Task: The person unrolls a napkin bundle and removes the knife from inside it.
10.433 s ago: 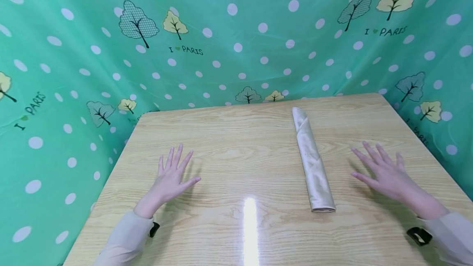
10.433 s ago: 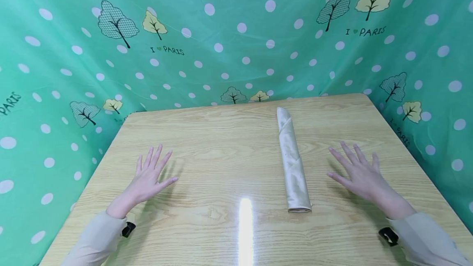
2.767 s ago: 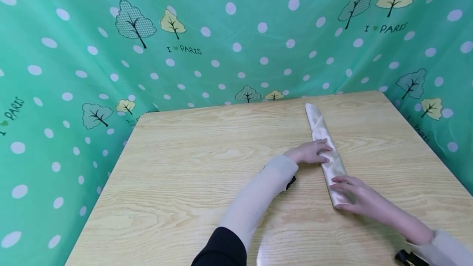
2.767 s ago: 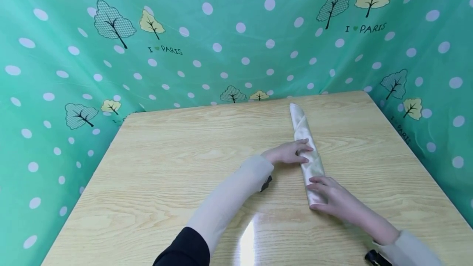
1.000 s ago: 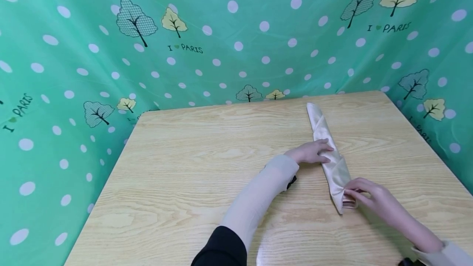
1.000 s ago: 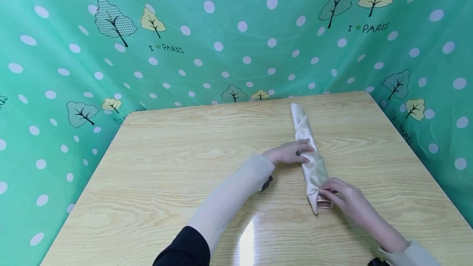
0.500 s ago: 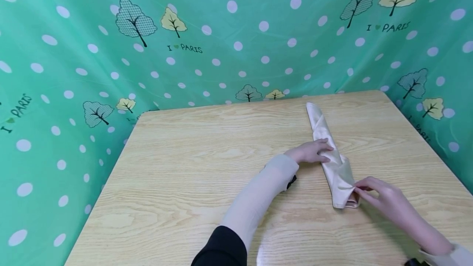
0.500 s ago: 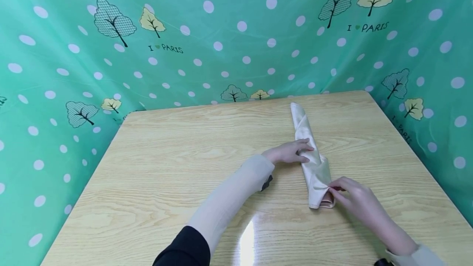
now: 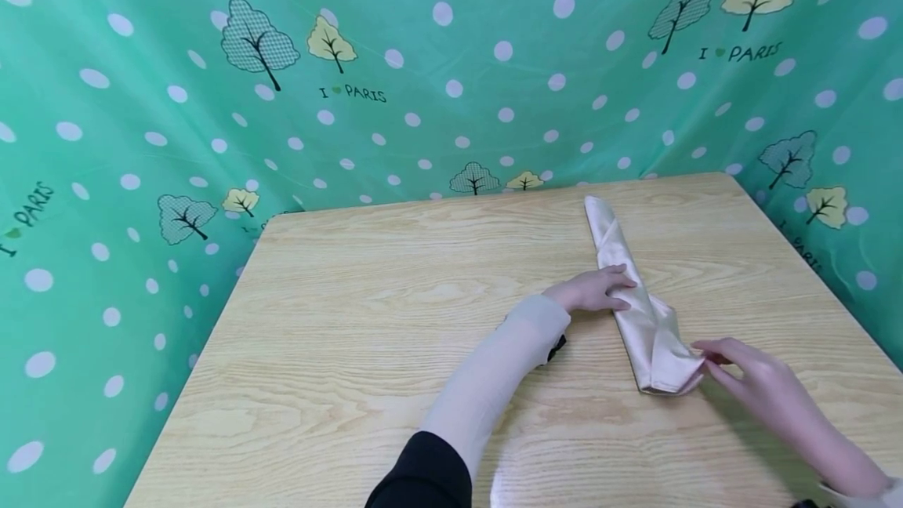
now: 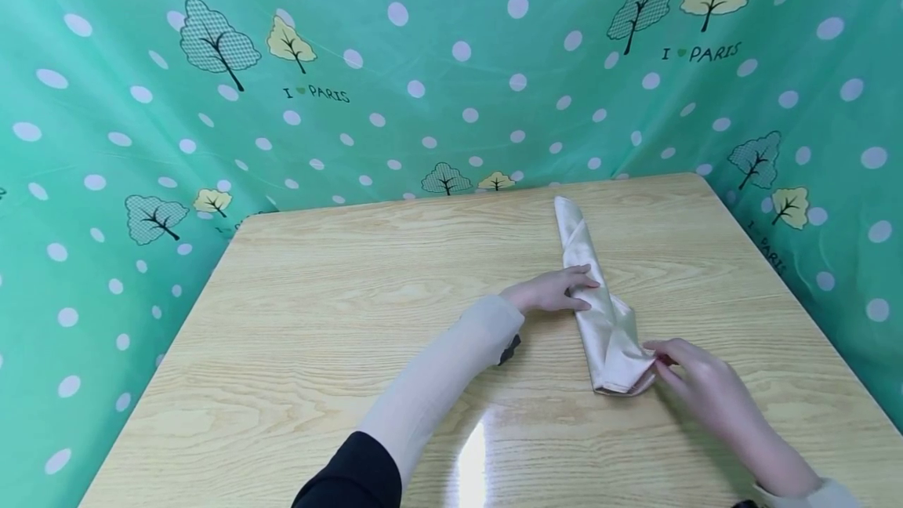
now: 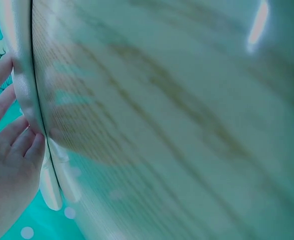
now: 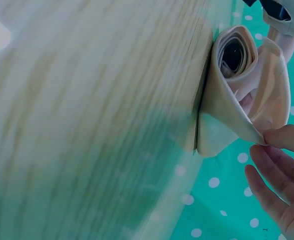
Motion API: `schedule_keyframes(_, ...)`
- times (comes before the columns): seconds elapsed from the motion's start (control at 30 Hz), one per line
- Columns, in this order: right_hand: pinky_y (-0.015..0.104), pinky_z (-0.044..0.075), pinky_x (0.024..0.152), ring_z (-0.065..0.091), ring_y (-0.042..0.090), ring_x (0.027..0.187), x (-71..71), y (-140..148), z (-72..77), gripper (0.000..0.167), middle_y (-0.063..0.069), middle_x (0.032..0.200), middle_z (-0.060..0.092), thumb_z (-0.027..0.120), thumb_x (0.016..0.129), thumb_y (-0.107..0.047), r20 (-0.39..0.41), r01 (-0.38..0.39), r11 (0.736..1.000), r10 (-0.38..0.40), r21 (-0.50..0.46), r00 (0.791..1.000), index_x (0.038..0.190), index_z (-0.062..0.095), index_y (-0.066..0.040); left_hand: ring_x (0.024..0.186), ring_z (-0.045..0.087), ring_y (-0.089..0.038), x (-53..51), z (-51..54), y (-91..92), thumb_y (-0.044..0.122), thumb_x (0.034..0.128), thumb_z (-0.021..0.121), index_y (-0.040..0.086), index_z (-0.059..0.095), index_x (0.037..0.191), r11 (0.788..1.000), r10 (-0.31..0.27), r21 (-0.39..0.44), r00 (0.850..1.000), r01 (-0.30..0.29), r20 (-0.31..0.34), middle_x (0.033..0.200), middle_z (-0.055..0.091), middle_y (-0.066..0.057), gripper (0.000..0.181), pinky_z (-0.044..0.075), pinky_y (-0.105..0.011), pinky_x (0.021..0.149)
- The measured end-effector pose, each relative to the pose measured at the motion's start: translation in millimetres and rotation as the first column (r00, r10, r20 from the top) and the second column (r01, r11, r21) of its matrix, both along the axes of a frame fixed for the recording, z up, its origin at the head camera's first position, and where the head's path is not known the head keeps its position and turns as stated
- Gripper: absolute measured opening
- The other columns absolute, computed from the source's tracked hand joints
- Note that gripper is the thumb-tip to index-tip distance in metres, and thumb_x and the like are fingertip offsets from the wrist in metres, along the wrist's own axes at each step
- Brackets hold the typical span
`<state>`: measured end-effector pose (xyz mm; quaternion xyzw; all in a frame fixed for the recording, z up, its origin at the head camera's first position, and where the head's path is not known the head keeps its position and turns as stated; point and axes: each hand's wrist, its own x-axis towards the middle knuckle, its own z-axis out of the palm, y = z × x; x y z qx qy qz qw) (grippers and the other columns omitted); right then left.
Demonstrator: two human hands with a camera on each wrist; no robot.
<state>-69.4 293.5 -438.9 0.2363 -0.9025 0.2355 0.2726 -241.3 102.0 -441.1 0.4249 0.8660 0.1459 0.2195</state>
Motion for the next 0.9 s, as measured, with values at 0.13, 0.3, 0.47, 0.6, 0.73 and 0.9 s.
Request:
schedule_keyframes(0.13,0.010,0.042,0.056,0.055,0.006,0.065,4.0,1,7.6,0.047,0.000,0.075,0.063,0.038,0.090,-0.044,-0.020,0.044,0.994,-0.043,0.100,0.999,0.095,0.064,-0.006,0.132,0.017,-0.010,-0.1,-1.0,0.7,0.034,0.0895,0.049,0.019,0.040,0.133,1.000,0.000,0.005,1.000,0.000,-0.001,0.147,0.015,-0.001,0.047,0.017,-0.016,0.102)
schedule_keyframes(0.3,0.014,0.037,0.045,0.046,0.002,0.054,8.0,4,11.4,0.059,-0.005,0.068,0.055,0.023,0.092,-0.047,-0.069,0.034,0.987,-0.023,0.157,0.997,0.098,0.064,-0.005,0.132,0.016,-0.011,-1.3,-3.7,0.8,0.034,0.0895,0.049,0.019,0.040,0.133,1.000,0.000,0.009,1.000,0.001,-0.009,0.147,0.015,-0.001,0.047,0.017,-0.016,0.102)
schedule_keyframes(0.47,0.015,0.038,0.045,0.047,0.002,0.055,11.5,7,11.7,0.062,-0.005,0.071,0.054,0.019,0.092,-0.049,-0.038,0.054,0.981,-0.048,0.186,0.998,0.096,0.065,-0.007,0.132,0.017,-0.010,-1.7,-4.8,0.5,0.035,0.0897,0.048,0.020,0.040,0.133,1.000,0.006,0.003,1.000,-0.006,-0.005,0.147,0.014,0.000,0.047,0.018,-0.017,0.102)
schedule_keyframes(0.6,0.014,0.038,0.046,0.046,0.002,0.056,13.0,10,11.1,0.064,-0.005,0.069,0.055,0.020,0.091,-0.051,-0.022,0.066,0.985,-0.063,0.158,0.998,0.094,0.064,-0.005,0.132,0.017,-0.011,-1.5,-3.8,0.3,0.034,0.0896,0.049,0.020,0.040,0.133,1.000,0.004,0.004,1.000,-0.004,-0.006,0.147,0.015,0.000,0.047,0.019,-0.017,0.102)
schedule_keyframes(0.73,0.015,0.038,0.047,0.048,0.004,0.056,13.7,13,9.8,0.064,-0.003,0.067,0.057,0.022,0.090,-0.052,-0.019,0.099,0.986,-0.098,0.137,0.995,0.095,0.063,-0.003,0.132,0.017,-0.011,-1.6,-3.7,0.6,0.035,0.0896,0.049,0.020,0.040,0.133,1.000,0.004,0.002,1.000,-0.004,-0.005,0.147,0.014,0.000,0.047,0.019,-0.017,0.102)
schedule_keyframes(0.9,0.021,0.041,0.046,0.052,0.013,0.057,14.2,15,12.0,0.069,0.003,0.067,0.059,0.020,0.088,-0.054,-0.018,0.146,0.982,-0.144,0.119,0.989,0.098,0.061,0.001,0.132,0.016,-0.010,-1.5,-3.4,0.7,0.035,0.0898,0.048,0.019,0.040,0.133,1.000,-0.001,0.004,1.000,0.001,-0.007,0.147,0.014,-0.001,0.047,0.018,-0.017,0.102)
